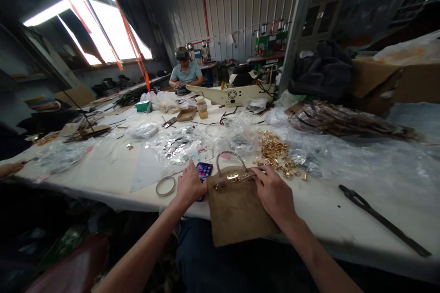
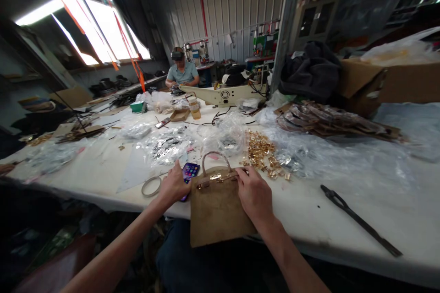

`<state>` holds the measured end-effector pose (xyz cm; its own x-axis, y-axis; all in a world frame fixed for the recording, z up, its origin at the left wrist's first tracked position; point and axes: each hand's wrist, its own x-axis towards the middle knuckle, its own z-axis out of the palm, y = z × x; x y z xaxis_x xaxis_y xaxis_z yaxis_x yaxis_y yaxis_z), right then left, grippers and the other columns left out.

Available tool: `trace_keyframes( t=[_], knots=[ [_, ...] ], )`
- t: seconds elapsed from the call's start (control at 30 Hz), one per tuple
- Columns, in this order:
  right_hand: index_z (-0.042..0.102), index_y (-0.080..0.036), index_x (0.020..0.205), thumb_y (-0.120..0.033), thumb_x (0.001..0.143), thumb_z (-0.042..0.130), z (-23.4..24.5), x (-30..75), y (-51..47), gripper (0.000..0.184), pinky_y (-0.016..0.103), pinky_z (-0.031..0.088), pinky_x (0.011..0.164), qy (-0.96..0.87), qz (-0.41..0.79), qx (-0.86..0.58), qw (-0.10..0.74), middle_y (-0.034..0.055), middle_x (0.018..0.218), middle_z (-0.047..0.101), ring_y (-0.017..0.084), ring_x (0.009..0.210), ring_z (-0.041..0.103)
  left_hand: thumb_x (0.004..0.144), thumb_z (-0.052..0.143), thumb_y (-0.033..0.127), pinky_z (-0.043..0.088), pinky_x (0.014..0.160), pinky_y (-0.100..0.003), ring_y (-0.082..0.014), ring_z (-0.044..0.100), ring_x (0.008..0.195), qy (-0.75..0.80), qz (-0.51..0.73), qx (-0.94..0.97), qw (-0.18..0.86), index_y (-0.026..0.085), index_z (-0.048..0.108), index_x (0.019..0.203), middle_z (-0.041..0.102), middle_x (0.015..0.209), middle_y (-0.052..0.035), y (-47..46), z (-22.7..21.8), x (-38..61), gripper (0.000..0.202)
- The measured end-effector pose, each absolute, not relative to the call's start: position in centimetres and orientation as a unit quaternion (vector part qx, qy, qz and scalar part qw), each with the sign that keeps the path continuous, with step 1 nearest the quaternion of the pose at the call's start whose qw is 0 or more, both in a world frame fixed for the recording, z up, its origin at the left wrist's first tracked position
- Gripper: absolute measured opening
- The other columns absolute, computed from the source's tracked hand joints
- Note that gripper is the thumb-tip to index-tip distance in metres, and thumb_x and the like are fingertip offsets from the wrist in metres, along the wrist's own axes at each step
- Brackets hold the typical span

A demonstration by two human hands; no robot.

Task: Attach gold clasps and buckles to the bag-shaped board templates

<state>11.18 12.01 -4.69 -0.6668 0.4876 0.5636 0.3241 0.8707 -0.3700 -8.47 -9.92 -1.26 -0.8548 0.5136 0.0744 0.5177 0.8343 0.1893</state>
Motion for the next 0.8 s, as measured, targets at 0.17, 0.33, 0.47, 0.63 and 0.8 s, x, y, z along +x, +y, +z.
trace_keyframes(
  t=[0.17, 0.33, 0.47, 0.63, 0.8],
  knots=[
    [0.081, -0.022, 0.130, -0.013, 0.110, 0.064, -5.1, 11.1, 12.2, 0.029, 0.036, 0.054, 0.079, -0.900, 0.124, -0.227, 0.351, 0.0066, 0.128, 0.073, 0.027, 0.103, 0.072, 0.099, 0.064, 0.052, 0.053, 0.110, -0.054, -0.0471, 0.060, 0.142, -0.953, -0.098, -0.283, 0.034, 0.001, 0.021, 0.174, 0.060, 0.153, -0.0347, -9.6, -1.2, -8.7, 0.101],
    [0.081, -0.021, 0.131, -0.015, 0.110, 0.060, -5.4, 11.0, 12.3, 0.030, 0.036, 0.054, 0.077, -0.896, 0.122, -0.229, 0.361, 0.0077, 0.129, 0.073, 0.028, 0.104, 0.072, 0.099, 0.067, 0.051, 0.055, 0.102, -0.050, -0.0457, 0.067, 0.130, -0.952, -0.068, -0.293, 0.050, 0.001, 0.025, 0.172, 0.068, 0.141, -0.0314, -9.0, -0.9, -9.1, 0.099],
    [0.080, -0.021, 0.133, -0.015, 0.109, 0.061, -5.6, 11.0, 12.4, 0.031, 0.036, 0.055, 0.078, -0.898, 0.119, -0.224, 0.360, 0.0080, 0.129, 0.072, 0.028, 0.106, 0.072, 0.098, 0.070, 0.050, 0.055, 0.101, -0.048, -0.0452, 0.068, 0.128, -0.953, -0.063, -0.288, 0.066, 0.001, 0.029, 0.171, 0.068, 0.139, -0.0303, -8.8, -1.4, -9.6, 0.097],
    [0.080, -0.022, 0.134, -0.016, 0.109, 0.062, -5.4, 11.0, 12.3, 0.031, 0.036, 0.056, 0.078, -0.900, 0.121, -0.228, 0.352, 0.0079, 0.130, 0.072, 0.028, 0.106, 0.072, 0.098, 0.072, 0.051, 0.053, 0.104, -0.047, -0.0443, 0.066, 0.127, -0.948, -0.073, -0.298, 0.083, -0.002, 0.027, 0.171, 0.069, 0.135, -0.0295, -9.0, -2.2, -10.0, 0.100],
    [0.081, -0.021, 0.131, -0.016, 0.110, 0.059, -5.1, 10.9, 12.2, 0.031, 0.036, 0.055, 0.077, -0.898, 0.119, -0.227, 0.358, 0.0070, 0.128, 0.073, 0.027, 0.104, 0.073, 0.097, 0.073, 0.046, 0.054, 0.106, -0.047, -0.0436, 0.065, 0.129, -0.946, -0.082, -0.305, 0.074, -0.002, 0.026, 0.171, 0.069, 0.136, -0.0298, -9.1, -2.2, -10.0, 0.100]
  ],
)
